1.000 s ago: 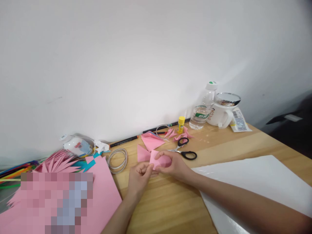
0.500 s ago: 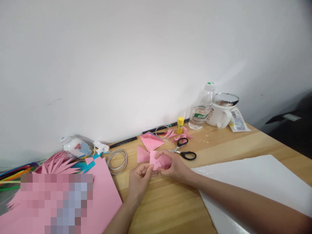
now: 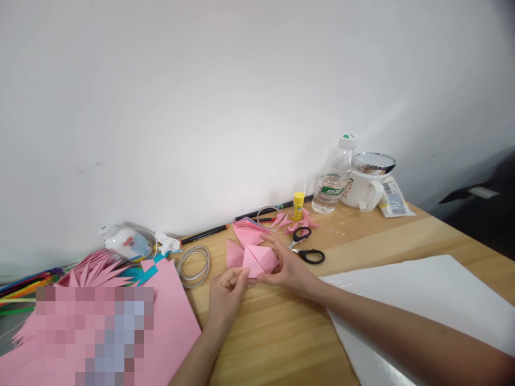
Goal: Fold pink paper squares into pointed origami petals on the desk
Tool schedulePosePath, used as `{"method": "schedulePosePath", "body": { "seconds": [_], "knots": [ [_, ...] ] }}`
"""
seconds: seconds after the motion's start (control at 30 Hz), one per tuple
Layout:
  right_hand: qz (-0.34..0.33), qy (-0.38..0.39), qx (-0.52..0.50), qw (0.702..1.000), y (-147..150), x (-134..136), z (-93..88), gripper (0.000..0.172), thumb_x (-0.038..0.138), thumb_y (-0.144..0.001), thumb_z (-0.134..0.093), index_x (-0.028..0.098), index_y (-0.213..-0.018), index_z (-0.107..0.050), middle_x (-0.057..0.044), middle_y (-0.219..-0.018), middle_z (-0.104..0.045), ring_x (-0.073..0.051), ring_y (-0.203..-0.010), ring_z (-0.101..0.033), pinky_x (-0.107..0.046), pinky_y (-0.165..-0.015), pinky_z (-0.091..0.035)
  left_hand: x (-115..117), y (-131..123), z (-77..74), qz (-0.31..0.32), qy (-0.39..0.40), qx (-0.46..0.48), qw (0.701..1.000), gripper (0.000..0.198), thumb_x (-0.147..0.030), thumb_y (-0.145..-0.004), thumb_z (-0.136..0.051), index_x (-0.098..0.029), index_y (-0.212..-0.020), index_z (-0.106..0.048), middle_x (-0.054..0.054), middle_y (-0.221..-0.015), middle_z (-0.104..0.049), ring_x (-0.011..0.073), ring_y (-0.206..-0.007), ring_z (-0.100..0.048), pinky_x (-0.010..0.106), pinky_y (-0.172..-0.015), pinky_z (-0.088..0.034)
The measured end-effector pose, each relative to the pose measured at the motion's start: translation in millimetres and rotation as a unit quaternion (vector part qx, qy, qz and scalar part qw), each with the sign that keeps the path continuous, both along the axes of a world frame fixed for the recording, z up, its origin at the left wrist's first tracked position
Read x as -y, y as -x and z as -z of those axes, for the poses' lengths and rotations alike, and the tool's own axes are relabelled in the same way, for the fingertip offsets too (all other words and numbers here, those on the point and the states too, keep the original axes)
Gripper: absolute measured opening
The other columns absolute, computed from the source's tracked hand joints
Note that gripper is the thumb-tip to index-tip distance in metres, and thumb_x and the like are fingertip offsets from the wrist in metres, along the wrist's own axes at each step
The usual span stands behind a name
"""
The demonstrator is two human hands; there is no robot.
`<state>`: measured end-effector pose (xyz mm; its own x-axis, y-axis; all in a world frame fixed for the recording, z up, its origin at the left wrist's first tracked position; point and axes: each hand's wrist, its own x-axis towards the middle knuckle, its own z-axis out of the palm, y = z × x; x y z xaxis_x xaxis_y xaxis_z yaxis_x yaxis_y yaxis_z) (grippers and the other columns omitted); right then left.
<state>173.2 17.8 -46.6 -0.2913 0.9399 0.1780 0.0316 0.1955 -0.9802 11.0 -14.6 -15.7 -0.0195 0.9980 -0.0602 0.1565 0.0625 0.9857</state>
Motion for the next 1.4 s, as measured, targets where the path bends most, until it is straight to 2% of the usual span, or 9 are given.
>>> {"method": "schedulePosePath", "body": {
  "seconds": [0.13,0.3,0.43,0.67,0.77,0.97,1.1,1.2,1.4],
  "knots": [
    [0.034,-0.042,0.060,0.997,-1,-1,-4.2,0.068,0.016,-0.054,-0.071,0.020,-0.117,-0.044,-0.008,-0.112,-0.052,-0.023,-0.099,-0.051,-0.034,-0.084,-0.041,-1,1,6.3,0.017,0.007,0.027,0.999,0.021,-0.033,-0.069,-0.064,-0.014,-0.076,-0.070,0.005,-0.064,-0.071,0.0203,-0.060,-0.066,0.029,-0.061,-0.053],
    [0.028,-0.033,0.071,0.997,-1,1,-7.9,0.064,0.005,-0.055,-0.062,0.021,-0.115,-0.046,-0.005,-0.104,-0.056,-0.018,-0.087,-0.055,-0.028,-0.074,-0.044,-3,2,5.8,0.019,0.013,0.033,0.999,0.022,-0.033,-0.068,-0.065,-0.013,-0.075,-0.070,0.006,-0.066,-0.072,0.0205,-0.061,-0.066,0.029,-0.062,-0.052],
    [-0.008,-0.001,0.004,1.000,1,-2,1.9,0.064,0.002,-0.059,-0.054,0.022,-0.118,-0.041,-0.003,-0.095,-0.057,-0.013,-0.069,-0.055,-0.022,-0.057,-0.044,-3,1,-0.1,0.014,0.019,0.037,0.999,0.022,-0.033,-0.068,-0.064,-0.014,-0.076,-0.070,0.006,-0.068,-0.072,0.0194,-0.062,-0.066,0.027,-0.062,-0.052],
    [-0.105,0.009,-0.132,0.986,3,-5,6.5,0.065,-0.003,-0.062,-0.045,0.026,-0.120,-0.037,-0.003,-0.102,-0.056,-0.012,-0.081,-0.058,-0.025,-0.072,-0.048,-9,11,4.6,-0.052,0.019,0.072,0.996,0.022,-0.033,-0.069,-0.064,-0.013,-0.077,-0.067,0.005,-0.062,-0.071,0.0166,-0.057,-0.065,0.025,-0.057,-0.051],
    [-0.096,-0.004,-0.159,0.983,3,-4,3.5,0.056,0.000,-0.069,-0.046,0.026,-0.118,-0.040,-0.003,-0.101,-0.056,-0.012,-0.086,-0.058,-0.028,-0.078,-0.047,-12,15,5.8,-0.048,0.018,0.076,0.996,0.022,-0.032,-0.069,-0.064,-0.012,-0.078,-0.066,0.003,-0.057,-0.068,0.0154,-0.054,-0.064,0.023,-0.054,-0.051],
    [-0.060,-0.043,-0.113,0.991,1,-3,1.3,0.024,0.014,-0.073,-0.059,0.019,-0.096,-0.061,-0.005,-0.093,-0.060,-0.015,-0.086,-0.058,-0.030,-0.079,-0.047,-13,14,4.8,-0.045,0.039,0.092,0.994,0.027,-0.035,-0.066,-0.065,-0.013,-0.081,-0.065,0.002,-0.057,-0.067,0.0149,-0.051,-0.063,0.022,-0.047,-0.049],
    [-0.052,-0.091,-0.037,0.994,1,2,-2.4,0.024,0.013,-0.072,-0.059,0.020,-0.094,-0.063,-0.005,-0.090,-0.059,-0.015,-0.083,-0.056,-0.027,-0.074,-0.048,-13,13,7.2,-0.060,0.041,0.156,0.985,0.031,-0.035,-0.067,-0.065,-0.014,-0.090,-0.061,0.004,-0.070,-0.070,0.0155,-0.060,-0.064,0.022,-0.050,-0.049],
    [-0.063,-0.107,0.015,0.992,2,6,-6.1,0.026,0.008,-0.071,-0.057,0.021,-0.092,-0.064,-0.005,-0.089,-0.057,-0.014,-0.080,-0.056,-0.024,-0.066,-0.049,-13,12,7.8,-0.055,0.044,0.186,0.980,0.037,-0.033,-0.067,-0.066,-0.015,-0.098,-0.054,0.003,-0.068,-0.070,0.0156,-0.059,-0.064,0.022,-0.051,-0.049],
    [-0.071,-0.091,0.004,0.993,4,9,-7.9,0.027,0.008,-0.067,-0.060,0.021,-0.091,-0.060,-0.006,-0.101,-0.050,-0.014,-0.086,-0.055,-0.022,-0.064,-0.050,-13,9,2.3,-0.071,0.048,0.129,0.988,0.043,-0.034,-0.063,-0.069,-0.015,-0.096,-0.049,0.001,-0.059,-0.068,0.0155,-0.048,-0.062,0.022,-0.046,-0.046]
  ]
}}
